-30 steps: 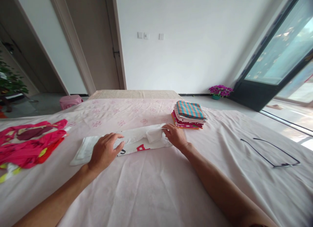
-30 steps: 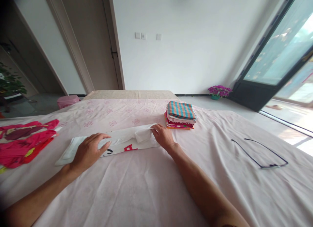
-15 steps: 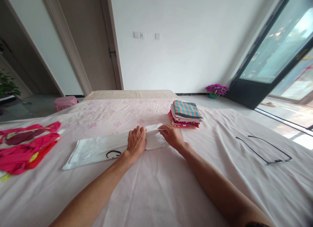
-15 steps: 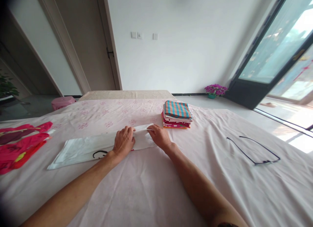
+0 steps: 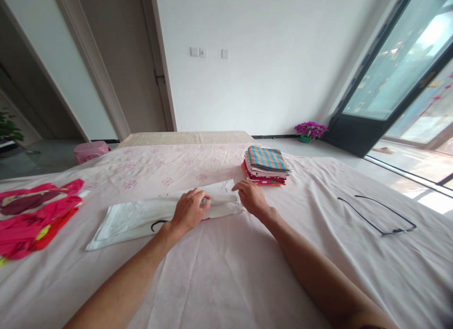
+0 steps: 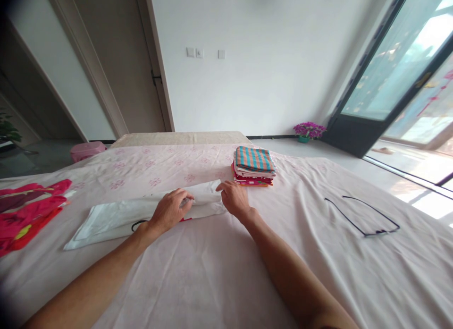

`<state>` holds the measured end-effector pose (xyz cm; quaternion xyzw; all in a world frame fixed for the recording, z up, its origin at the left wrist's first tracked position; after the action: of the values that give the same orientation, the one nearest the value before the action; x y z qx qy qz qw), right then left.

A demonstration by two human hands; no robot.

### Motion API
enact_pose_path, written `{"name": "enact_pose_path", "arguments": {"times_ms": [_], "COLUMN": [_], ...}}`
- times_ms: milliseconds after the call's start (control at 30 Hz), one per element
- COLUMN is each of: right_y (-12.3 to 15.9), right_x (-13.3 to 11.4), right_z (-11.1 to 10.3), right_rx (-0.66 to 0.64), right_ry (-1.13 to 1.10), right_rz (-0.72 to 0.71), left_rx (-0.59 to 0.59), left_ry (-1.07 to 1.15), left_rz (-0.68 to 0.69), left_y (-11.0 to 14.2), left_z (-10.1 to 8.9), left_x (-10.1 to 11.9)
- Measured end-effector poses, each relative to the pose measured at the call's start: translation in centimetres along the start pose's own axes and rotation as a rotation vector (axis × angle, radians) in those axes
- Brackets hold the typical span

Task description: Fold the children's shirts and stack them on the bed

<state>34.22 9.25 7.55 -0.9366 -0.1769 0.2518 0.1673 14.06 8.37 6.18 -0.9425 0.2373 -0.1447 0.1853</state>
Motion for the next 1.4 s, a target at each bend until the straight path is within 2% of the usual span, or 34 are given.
{"name": "enact_pose_path", "arguments": {"times_ms": [67, 167, 300, 367, 467, 533, 667, 733, 833, 933, 1033, 1167, 1267, 1333, 1400], "right_y": [-0.5, -0.7, 0.1, 0.4, 0.5, 0.5, 0.7, 0.8, 0.6, 0.3, 0.4, 0.5, -0.3, -1.3, -2.4], "right_x": [-1.1, -2.1, 0.2, 1.4, 1.5, 0.3, -3.5, -4.7, -5.0, -4.4, -3.9, -4.2, -4.5, -4.7, -5.0], "right_z": [0.4, 2.6, 5.7, 5.9, 5.0, 3.9, 2.9, 3.2, 4.3, 5.0, 4.8, 3.9, 2.8, 2.7, 3.4], "right_rx": [0.009, -0.122, -0.378, -0.420, -0.356, -0.268, -0.171, -0.169, -0.191, -0.226, -0.239, -0.232, -0.134, -0.095, -0.116], "right_ry": [0.009, 0.060, 0.159, 0.185, 0.204, 0.186, 0.075, 0.056, 0.064, 0.062, 0.049, -0.008, -0.109, -0.163, -0.152], "right_rz": [-0.054, -0.158, -0.042, 0.020, 0.040, -0.019, -0.250, -0.306, -0.337, -0.343, -0.341, -0.333, -0.254, -0.196, -0.166], "left_rx": [0.015, -0.009, -0.043, -0.075, -0.147, -0.167, -0.107, -0.078, -0.067, -0.092, -0.127, -0.158, -0.055, 0.023, 0.049], "left_ry": [0.014, 0.012, -0.023, -0.023, 0.003, 0.039, 0.093, 0.064, -0.009, -0.050, -0.022, 0.122, 0.162, 0.132, 0.081], "left_rz": [-0.034, -0.026, 0.044, 0.114, 0.238, 0.264, 0.135, 0.079, 0.062, 0.059, 0.035, -0.155, -0.295, -0.309, -0.274], "left_y": [-0.3, -0.5, 0.1, 0.6, 1.7, 2.5, 3.5, 3.8, 4.1, 4.7, 5.5, 6.1, 6.0, 5.7, 5.4], "left_z": [0.1, 1.1, 2.1, 2.2, 2.0, 1.7, 0.6, 0.0, -0.9, -1.7, -2.3, -2.8, -3.7, -4.0, -3.6], "left_x": [-0.5, -0.8, -1.0, -1.0, -1.2, -1.8, -4.2, -5.4, -6.7, -7.8, -9.1, -11.5, -13.0, -13.3, -13.1]}}
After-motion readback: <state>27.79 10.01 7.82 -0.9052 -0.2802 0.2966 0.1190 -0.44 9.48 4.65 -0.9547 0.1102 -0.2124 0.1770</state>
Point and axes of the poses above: each hand's wrist, its own y-axis away from the middle knuckle, its own z-axis out of the palm, x = y × z, the point moved 7 cm from there along -y, towards the middle knuckle, and after that the axes turned 9 degrees about -y, right-handed, at the moved point
